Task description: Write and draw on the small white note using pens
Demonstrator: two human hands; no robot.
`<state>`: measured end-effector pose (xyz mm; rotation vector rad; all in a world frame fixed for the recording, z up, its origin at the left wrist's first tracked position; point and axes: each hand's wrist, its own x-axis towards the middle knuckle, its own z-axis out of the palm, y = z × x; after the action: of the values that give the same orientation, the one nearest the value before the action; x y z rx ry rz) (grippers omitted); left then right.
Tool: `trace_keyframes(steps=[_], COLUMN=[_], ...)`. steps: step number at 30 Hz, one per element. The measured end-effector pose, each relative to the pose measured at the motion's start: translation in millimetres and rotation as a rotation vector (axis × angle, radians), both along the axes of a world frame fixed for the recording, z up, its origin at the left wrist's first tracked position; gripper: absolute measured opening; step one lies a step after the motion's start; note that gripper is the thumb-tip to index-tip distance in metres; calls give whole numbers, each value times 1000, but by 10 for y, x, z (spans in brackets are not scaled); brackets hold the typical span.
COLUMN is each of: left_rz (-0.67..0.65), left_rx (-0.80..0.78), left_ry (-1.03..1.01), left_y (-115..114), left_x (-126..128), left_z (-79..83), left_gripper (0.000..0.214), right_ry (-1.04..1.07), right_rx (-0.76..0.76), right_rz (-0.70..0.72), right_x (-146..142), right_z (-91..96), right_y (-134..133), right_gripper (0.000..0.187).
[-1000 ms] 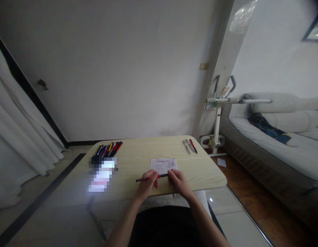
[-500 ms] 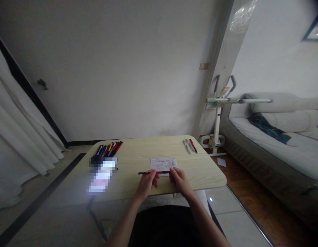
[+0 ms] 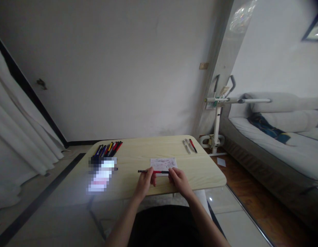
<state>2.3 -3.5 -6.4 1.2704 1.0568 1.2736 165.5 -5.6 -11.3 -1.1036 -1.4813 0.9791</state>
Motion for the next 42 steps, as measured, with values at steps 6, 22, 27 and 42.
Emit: trace_keyframes(steps=[6, 22, 27, 42], left_rz=[17, 4, -11, -23], left_rx=[7, 33, 46, -3], left_ry=[32, 77, 73, 58], left_y=[-11, 20, 26, 36], left_x=[-5, -34, -39, -32], left_z=[35, -44, -66, -63], left_gripper=[37, 45, 49, 55], right_ry=[-31, -89, -94, -140], right_rx=[-6, 19, 31, 37], right_rz=[1, 8, -1, -15], right_x=[-3, -4, -4, 7], right_z=[0, -6, -9, 16], right_y=[-3, -8, -8, -9], right_gripper=[40, 40, 40, 35])
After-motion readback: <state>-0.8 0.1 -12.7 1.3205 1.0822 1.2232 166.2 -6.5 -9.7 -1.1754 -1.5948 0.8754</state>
